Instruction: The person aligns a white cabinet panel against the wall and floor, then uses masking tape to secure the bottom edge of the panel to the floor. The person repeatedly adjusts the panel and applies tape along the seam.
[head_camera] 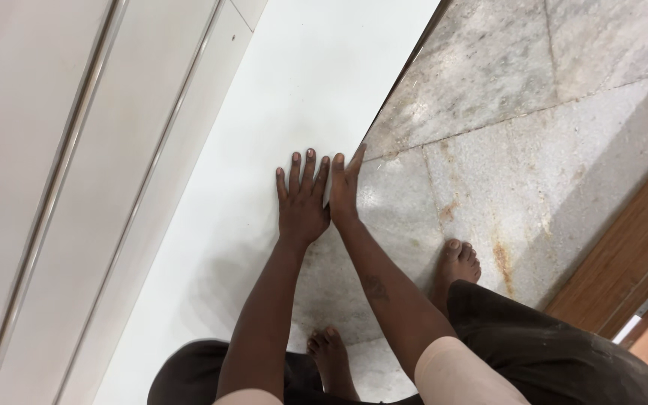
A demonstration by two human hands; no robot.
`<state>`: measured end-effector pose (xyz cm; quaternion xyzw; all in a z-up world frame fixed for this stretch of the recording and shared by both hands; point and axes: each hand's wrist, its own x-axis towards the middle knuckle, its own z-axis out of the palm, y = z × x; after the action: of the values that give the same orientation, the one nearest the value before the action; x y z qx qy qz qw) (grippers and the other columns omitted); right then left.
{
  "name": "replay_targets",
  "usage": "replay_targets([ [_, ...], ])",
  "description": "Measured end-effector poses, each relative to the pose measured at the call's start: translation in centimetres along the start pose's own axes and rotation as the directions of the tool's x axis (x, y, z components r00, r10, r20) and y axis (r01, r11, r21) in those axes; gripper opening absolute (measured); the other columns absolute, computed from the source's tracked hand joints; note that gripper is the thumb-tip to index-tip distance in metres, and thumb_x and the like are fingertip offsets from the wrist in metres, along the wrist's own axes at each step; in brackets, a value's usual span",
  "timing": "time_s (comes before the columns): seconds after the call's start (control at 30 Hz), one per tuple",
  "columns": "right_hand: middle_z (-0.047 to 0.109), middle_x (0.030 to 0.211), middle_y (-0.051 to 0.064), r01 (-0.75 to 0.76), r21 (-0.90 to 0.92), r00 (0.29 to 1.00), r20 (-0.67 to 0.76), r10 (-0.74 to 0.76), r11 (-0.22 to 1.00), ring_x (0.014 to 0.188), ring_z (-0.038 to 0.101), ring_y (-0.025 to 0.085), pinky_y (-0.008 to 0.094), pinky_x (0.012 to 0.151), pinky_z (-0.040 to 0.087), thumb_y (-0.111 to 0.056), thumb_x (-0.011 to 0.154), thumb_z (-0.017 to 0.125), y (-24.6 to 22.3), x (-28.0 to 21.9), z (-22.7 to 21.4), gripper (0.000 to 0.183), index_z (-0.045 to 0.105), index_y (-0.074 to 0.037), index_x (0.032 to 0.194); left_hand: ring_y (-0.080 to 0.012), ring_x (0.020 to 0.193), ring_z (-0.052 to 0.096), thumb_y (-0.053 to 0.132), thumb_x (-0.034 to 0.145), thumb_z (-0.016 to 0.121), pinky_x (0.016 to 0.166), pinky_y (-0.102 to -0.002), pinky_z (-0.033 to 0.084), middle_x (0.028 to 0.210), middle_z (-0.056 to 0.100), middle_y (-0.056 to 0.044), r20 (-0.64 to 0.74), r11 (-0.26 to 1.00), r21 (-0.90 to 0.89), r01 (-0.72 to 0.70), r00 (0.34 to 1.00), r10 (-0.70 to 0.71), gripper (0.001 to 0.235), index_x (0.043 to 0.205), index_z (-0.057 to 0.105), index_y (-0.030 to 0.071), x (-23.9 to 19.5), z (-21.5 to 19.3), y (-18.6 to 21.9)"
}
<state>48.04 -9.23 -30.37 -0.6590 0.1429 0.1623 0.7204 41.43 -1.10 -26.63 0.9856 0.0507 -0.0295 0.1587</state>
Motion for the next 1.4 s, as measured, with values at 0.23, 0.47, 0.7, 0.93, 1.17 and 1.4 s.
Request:
replay_targets([
  [0.23, -0.007, 0.173, 0.025, 0.052, 0.030, 0.999, 0.004, -0.052, 0.998, 0.160, 0.001, 0.039, 0.052, 0.128, 0.008, -0.070, 0.099, 0.039, -2.2, 6.4, -2.0, 0.104, -0.008, -0.004, 0.164, -0.0298, 0.159, 0.003, 0.035, 0.089, 0.071, 0.126, -0.060, 0.000, 0.173, 0.011, -0.008, 0.164, 0.999, 0.001, 0.036, 0.986, -0.035, 0.092, 0.165, 0.021, 0.023, 0.4, -0.8, 0.1],
  [0.47, -0.009, 0.172, 0.024, 0.079, 0.008, 0.997, -0.011, -0.079, 0.997, 0.158, 0.008, 0.045, 0.060, 0.126, 0.014, -0.070, 0.094, 0.051, -4.0, 13.6, -3.4, 0.111, -0.012, -0.013, 0.164, -0.0301, 0.160, 0.002, 0.037, 0.090, 0.071, 0.126, -0.061, 0.000, 0.173, 0.009, -0.008, 0.145, 1.000, 0.030, 0.011, 0.989, -0.015, 0.092, 0.165, 0.019, 0.023, 0.5, -0.6, 0.0],
  [0.7, -0.001, 0.172, 0.025, 0.071, 0.051, 0.996, 0.041, -0.073, 0.996, 0.158, 0.013, 0.043, 0.060, 0.126, 0.016, -0.063, 0.096, 0.058, -5.7, 21.5, -6.7, 0.109, -0.011, -0.014, 0.164, -0.0317, 0.159, 0.003, 0.038, 0.091, 0.069, 0.126, -0.062, 0.001, 0.173, 0.010, -0.010, 0.155, 1.000, 0.025, 0.008, 0.988, -0.012, 0.092, 0.165, 0.019, 0.022, 0.4, -0.9, 0.1],
  [0.93, -0.002, 0.175, 0.025, 0.125, 0.051, 0.988, 0.079, -0.129, 0.991, 0.163, 0.006, 0.042, 0.060, 0.131, 0.011, -0.064, 0.101, 0.061, -5.8, 25.2, -8.1, 0.111, -0.013, -0.011, 0.165, -0.0332, 0.159, 0.005, 0.037, 0.090, 0.070, 0.125, -0.063, 0.003, 0.172, 0.013, -0.010, 0.134, 1.000, 0.029, -0.001, 0.991, -0.003, 0.091, 0.165, 0.021, 0.022, 0.5, -1.1, 0.1],
  [1.17, -0.007, 0.171, 0.025, 0.051, 0.039, 0.997, 0.052, -0.053, 0.998, 0.157, 0.010, 0.046, 0.063, 0.125, 0.016, -0.048, 0.090, 0.076, -6.3, 19.3, -5.7, 0.123, -0.018, -0.016, 0.161, -0.0324, 0.160, 0.005, 0.036, 0.089, 0.072, 0.126, -0.063, 0.003, 0.173, 0.012, -0.010, 0.093, 0.999, 0.031, -0.017, 0.996, 0.014, 0.093, 0.166, 0.021, 0.021, 0.3, -0.8, 0.0],
  [1.4, -0.001, 0.170, 0.025, -0.094, 0.096, 0.995, -0.002, 0.095, 0.991, 0.154, 0.018, 0.043, 0.056, 0.124, 0.022, -0.028, 0.084, 0.078, -4.0, 11.5, -2.9, 0.122, -0.016, -0.017, 0.162, -0.0325, 0.160, 0.002, 0.035, 0.090, 0.071, 0.126, -0.063, 0.001, 0.173, 0.010, -0.011, 0.115, 0.999, 0.032, -0.020, 0.993, 0.017, 0.095, 0.166, 0.018, 0.021, 0.2, -0.8, -0.1],
])
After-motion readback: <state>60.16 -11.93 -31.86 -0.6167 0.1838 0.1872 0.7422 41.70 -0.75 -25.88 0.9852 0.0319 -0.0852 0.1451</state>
